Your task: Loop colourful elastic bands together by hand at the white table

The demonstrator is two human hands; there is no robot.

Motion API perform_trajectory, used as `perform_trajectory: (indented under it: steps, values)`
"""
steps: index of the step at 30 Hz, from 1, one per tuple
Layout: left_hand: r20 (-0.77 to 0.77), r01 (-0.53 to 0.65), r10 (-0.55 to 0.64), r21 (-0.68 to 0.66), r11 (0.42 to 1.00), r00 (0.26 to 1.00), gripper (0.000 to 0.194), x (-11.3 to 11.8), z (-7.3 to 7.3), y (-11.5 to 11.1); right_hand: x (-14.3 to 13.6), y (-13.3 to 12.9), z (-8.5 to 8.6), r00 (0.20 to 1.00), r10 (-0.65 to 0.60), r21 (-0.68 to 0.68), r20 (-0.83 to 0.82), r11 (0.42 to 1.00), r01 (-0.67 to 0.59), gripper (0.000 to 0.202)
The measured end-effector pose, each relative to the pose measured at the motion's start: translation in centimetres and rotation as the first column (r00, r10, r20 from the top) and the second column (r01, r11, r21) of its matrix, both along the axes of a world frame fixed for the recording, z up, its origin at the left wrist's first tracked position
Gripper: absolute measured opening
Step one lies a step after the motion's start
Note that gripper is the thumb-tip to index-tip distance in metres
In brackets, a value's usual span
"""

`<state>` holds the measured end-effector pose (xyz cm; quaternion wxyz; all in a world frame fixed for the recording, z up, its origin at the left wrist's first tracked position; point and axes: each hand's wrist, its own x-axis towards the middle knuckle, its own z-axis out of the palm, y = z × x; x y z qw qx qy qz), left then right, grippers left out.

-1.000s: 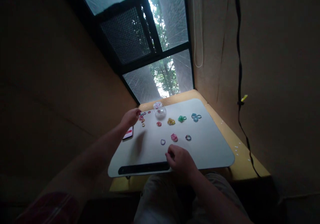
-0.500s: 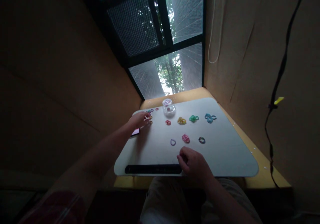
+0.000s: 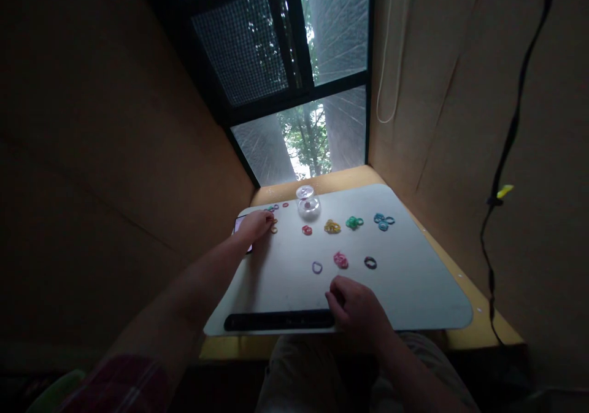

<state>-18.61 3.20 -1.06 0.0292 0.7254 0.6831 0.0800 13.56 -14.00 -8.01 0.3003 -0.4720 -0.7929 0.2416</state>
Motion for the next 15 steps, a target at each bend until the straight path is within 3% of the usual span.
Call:
perform_trajectory:
  steps: [7,12,13,15]
  values:
    - [0.311,-0.073,0.038,0.100,0.992,0.950,0.018,-0.8,0.7,-0.7,0.0,0.1,-0.1,1.000,-0.007,0.019,-0.011,1.000,0.007,0.018]
    - [0.576,-0.027,-0.057,0.136,0.990,0.815,0.028,2.2,0.8,-4.5,-0.2,-0.1,0.4,0.998,-0.027,0.032,-0.055,0.999,0.028,0.016]
    - [0.635,-0.004,-0.081,0.131,0.991,0.768,0.031,3.3,0.6,-5.8,-0.2,-0.1,0.6,0.997,-0.040,0.037,-0.067,0.998,0.043,0.016]
    - [0.851,0.017,-0.096,0.102,0.995,0.516,0.036,5.8,-0.2,-8.5,-0.2,-0.2,0.9,0.994,-0.048,0.020,-0.098,0.999,0.050,0.014]
